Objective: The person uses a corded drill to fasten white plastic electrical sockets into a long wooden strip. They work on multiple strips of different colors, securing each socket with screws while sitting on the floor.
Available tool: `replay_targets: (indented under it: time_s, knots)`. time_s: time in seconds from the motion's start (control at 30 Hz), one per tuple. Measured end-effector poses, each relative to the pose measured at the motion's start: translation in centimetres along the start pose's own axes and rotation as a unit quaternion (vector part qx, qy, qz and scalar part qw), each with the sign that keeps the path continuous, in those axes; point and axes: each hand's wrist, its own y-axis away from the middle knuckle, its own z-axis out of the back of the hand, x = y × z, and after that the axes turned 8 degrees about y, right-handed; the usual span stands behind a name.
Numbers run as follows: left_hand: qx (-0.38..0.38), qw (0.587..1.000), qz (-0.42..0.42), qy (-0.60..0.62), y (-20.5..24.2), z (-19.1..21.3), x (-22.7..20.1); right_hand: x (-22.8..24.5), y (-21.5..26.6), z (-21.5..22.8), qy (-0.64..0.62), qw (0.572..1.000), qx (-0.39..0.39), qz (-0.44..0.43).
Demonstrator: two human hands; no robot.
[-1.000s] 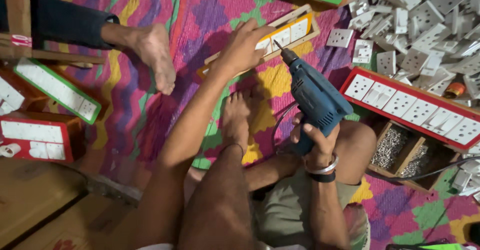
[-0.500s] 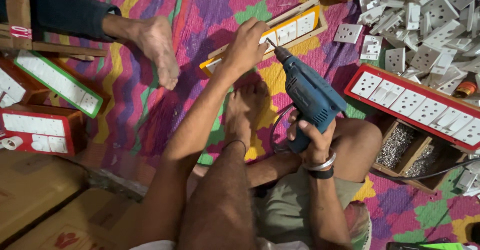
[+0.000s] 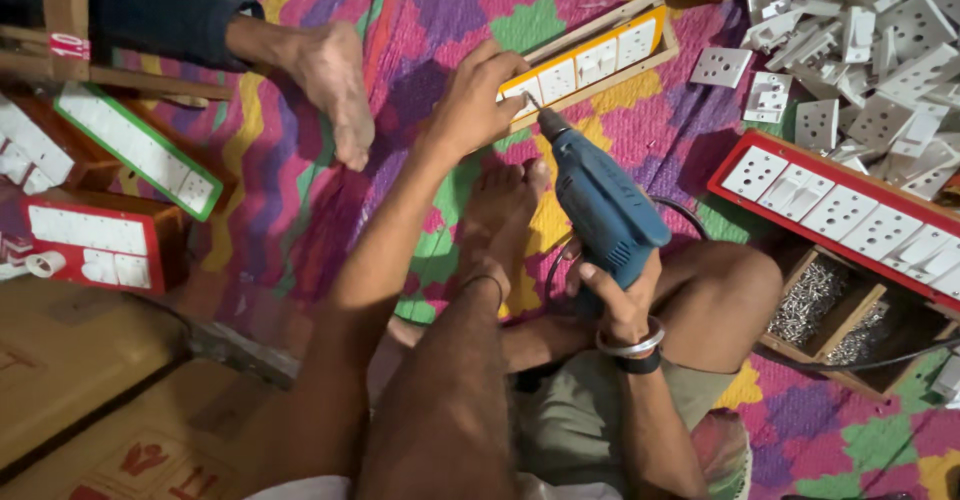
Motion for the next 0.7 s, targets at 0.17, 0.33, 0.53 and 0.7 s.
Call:
replay_targets:
  time_s: [0.17, 0.33, 0.53, 0.7]
  knots:
    - [-0.033, 0.999, -0.003, 0.005, -0.1, -0.9, 0.7, -0.3, -0.5, 0.2, 0.006, 1.000, 0.027, 0.005]
    - [-0.034, 0.999, -0.005, -0.003, 0.0, -1.4, 1.5, -0.8, -0.5, 0.4, 0.006, 1.000, 0.020, -0.001]
    - [-0.018, 1.000, -0.014, 0.017, 0.5, -0.7, 0.3, -1.2, -0.2, 0.3, 0.029, 0.999, 0.004, -0.016]
    - [0.012, 0.998, -0.048, -0.031, 1.5, 2.0, -1.0, -0.6, 0.3, 0.2, 0.008, 1.000, 0.030, 0.001]
